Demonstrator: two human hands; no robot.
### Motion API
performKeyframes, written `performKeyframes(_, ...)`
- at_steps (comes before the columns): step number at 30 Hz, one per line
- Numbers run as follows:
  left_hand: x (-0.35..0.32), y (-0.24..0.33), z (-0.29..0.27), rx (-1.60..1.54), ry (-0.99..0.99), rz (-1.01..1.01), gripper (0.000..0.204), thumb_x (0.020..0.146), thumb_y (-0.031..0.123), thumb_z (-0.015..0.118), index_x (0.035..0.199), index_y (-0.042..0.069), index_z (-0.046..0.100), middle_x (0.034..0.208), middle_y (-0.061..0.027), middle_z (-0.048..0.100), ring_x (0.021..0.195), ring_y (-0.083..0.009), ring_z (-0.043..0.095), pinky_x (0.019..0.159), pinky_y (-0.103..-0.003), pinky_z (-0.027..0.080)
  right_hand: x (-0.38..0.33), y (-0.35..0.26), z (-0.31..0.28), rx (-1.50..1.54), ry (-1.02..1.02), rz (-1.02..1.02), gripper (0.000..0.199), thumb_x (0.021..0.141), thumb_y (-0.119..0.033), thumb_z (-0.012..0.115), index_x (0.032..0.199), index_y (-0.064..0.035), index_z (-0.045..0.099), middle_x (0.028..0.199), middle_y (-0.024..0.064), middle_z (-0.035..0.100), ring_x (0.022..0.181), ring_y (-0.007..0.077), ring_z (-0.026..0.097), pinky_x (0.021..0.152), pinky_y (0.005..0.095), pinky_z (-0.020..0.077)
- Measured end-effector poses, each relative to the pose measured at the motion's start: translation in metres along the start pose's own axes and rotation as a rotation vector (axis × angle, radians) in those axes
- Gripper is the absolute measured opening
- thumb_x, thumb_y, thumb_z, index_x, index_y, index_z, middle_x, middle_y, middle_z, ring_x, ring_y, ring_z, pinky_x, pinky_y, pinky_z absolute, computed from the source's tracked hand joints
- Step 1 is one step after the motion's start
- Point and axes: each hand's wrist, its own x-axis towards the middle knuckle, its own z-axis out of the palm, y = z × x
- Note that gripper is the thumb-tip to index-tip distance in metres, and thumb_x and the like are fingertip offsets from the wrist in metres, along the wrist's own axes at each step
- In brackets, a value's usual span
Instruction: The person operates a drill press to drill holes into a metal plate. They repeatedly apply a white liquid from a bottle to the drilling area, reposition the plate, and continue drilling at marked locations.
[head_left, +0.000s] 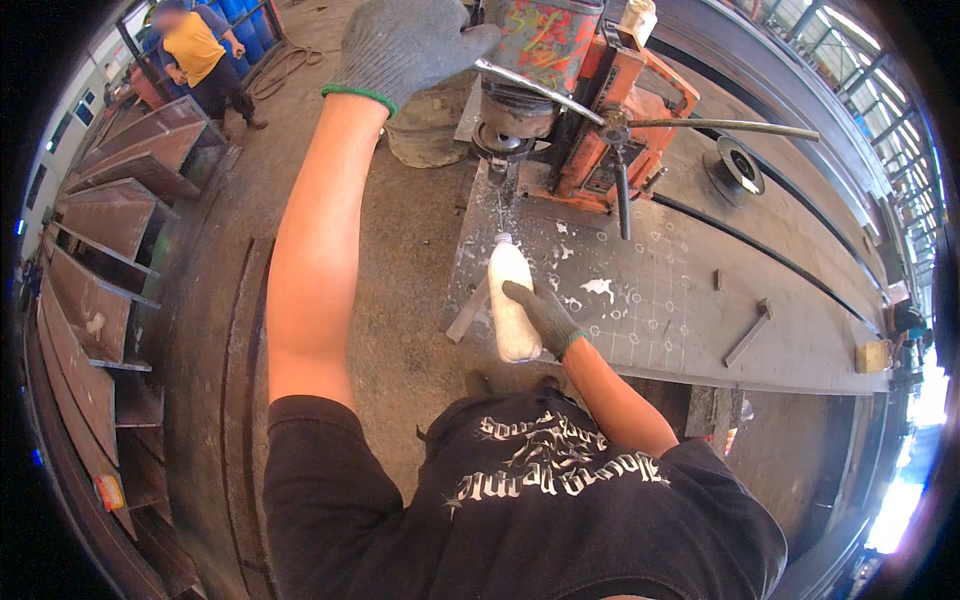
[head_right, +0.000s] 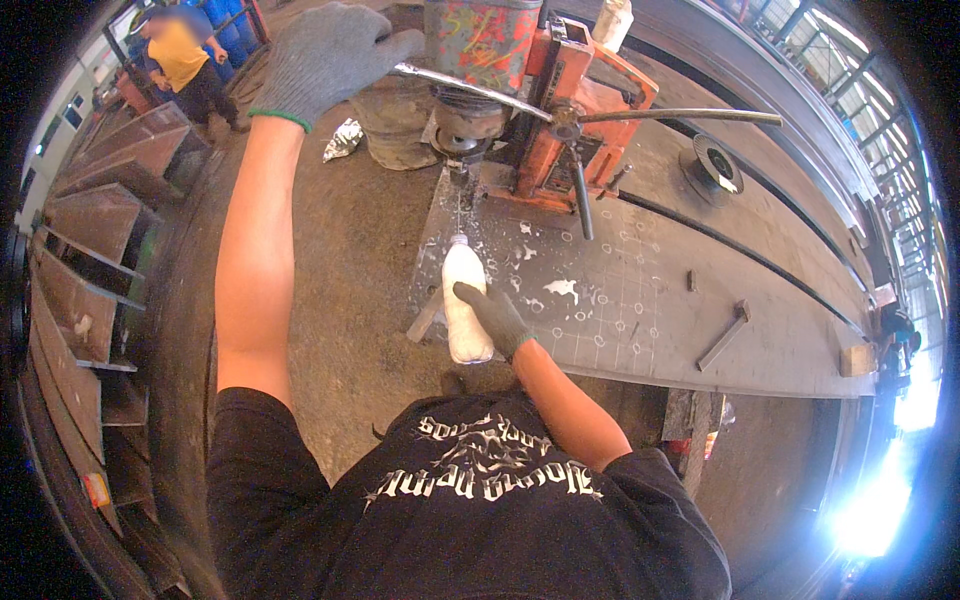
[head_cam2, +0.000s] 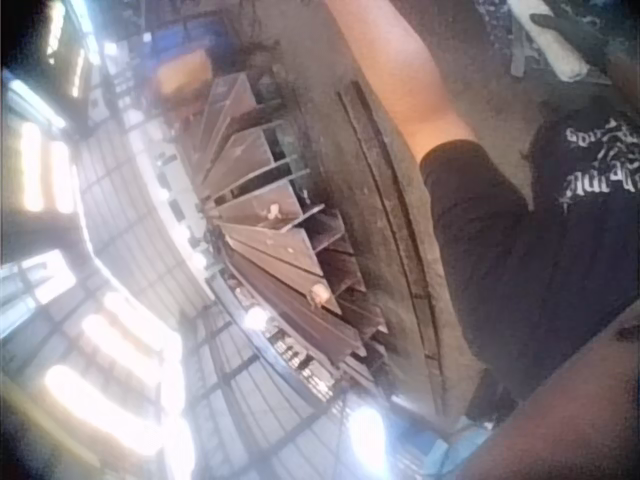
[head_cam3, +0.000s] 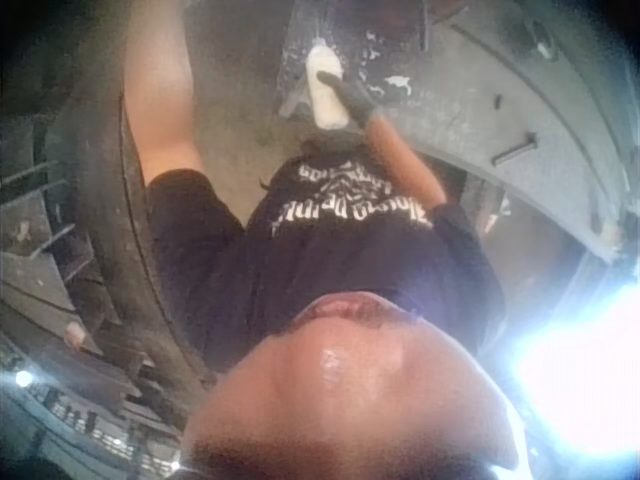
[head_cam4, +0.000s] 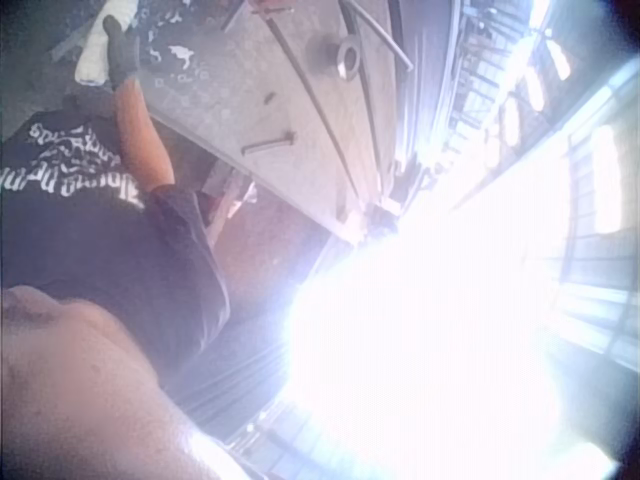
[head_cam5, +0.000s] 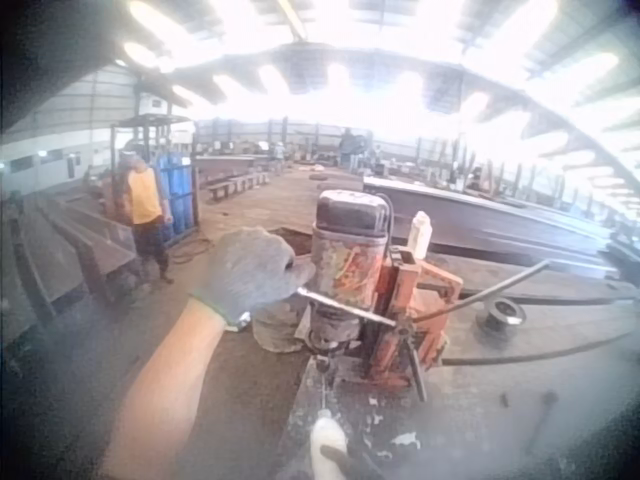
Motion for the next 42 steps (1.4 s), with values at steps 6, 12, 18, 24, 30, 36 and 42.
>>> performKeyframes(6,0.009,0.003,-0.009,-0.035,-0.180,-0.044,0.054,0.098,0.053,0.056,0.090,0.006,0.080,0.087,-0.0234,0.075,0.085,-0.0395,0.075,0.077,-0.052,0.057,0.003,-0.006,-0.008,0.024,-0.030,0.036,0.060,0.097,-0.040,0.076,0.130,0.0084,0.063,0.108,0.0130,0.074,0.087,0.0193,0.073,0.075,0.0345,0.0608)
performKeyframes(12,0.021,-0.015,0.024,-0.011,-0.161,-0.045,0.065,0.097,0.066,0.054,0.105,0.007,0.080,0.093,-0.0267,0.075,0.094,-0.0433,0.074,0.084,-0.057,0.056,0.000,-0.011,-0.012,0.023,-0.010,-0.014,0.066,0.095,-0.045,0.076,0.126,0.0127,0.066,0.108,0.0176,0.076,0.089,0.0218,0.074,0.077,0.0366,0.0595)
performKeyframes(18,0.036,-0.065,0.065,0.432,-0.218,0.386,0.056,0.100,0.035,0.065,0.153,0.025,0.054,0.088,-0.0227,0.074,0.093,-0.0390,0.075,0.078,-0.052,0.059,0.005,-0.005,-0.023,0.003,-0.064,0.003,0.064,0.096,-0.043,0.075,0.123,0.0140,0.066,0.104,0.0174,0.076,0.087,0.0219,0.075,0.075,0.0372,0.0602)
performKeyframes(24,0.040,-0.069,0.073,0.439,-0.297,0.309,0.073,0.098,0.027,0.068,0.163,0.033,0.036,0.092,-0.0204,0.074,0.087,-0.0369,0.076,0.073,-0.051,0.060,0.009,-0.001,-0.036,0.010,-0.095,-0.016,0.068,0.095,-0.047,0.075,0.123,0.0149,0.066,0.103,0.0181,0.076,0.085,0.0234,0.075,0.073,0.0387,0.0608)
performKeyframes(30,0.038,-0.051,0.057,0.386,-0.357,0.218,0.070,0.097,0.022,0.068,0.161,0.034,0.041,0.092,-0.0173,0.074,0.083,-0.0352,0.075,0.070,-0.049,0.059,0.002,-0.018,-0.043,-0.065,-0.084,-0.041,0.072,0.094,-0.050,0.075,0.126,0.0130,0.066,0.110,0.0205,0.075,0.092,0.0244,0.075,0.077,0.0379,0.0608)
performKeyframes(36,0.040,-0.059,0.061,0.132,-0.488,-0.130,0.053,0.098,0.020,0.066,0.149,0.029,0.056,0.090,-0.0145,0.074,0.079,-0.0343,0.075,0.069,-0.047,0.058,0.000,-0.026,-0.047,-0.078,-0.095,-0.052,0.071,0.094,-0.048,0.075,0.128,0.0126,0.065,0.112,0.0196,0.075,0.095,0.0246,0.074,0.081,0.0377,0.0600)
performKeyframes(42,0.035,-0.045,0.054,0.032,-0.346,-0.146,0.071,0.100,0.070,0.048,0.090,0.008,0.081,0.065,-0.0108,0.070,0.068,-0.0263,0.074,0.072,-0.044,0.056,-0.005,-0.035,-0.054,0.002,-0.136,0.009,0.066,0.095,-0.045,0.076,0.128,0.0112,0.065,0.110,0.0165,0.075,0.091,0.0227,0.074,0.078,0.0371,0.0602)
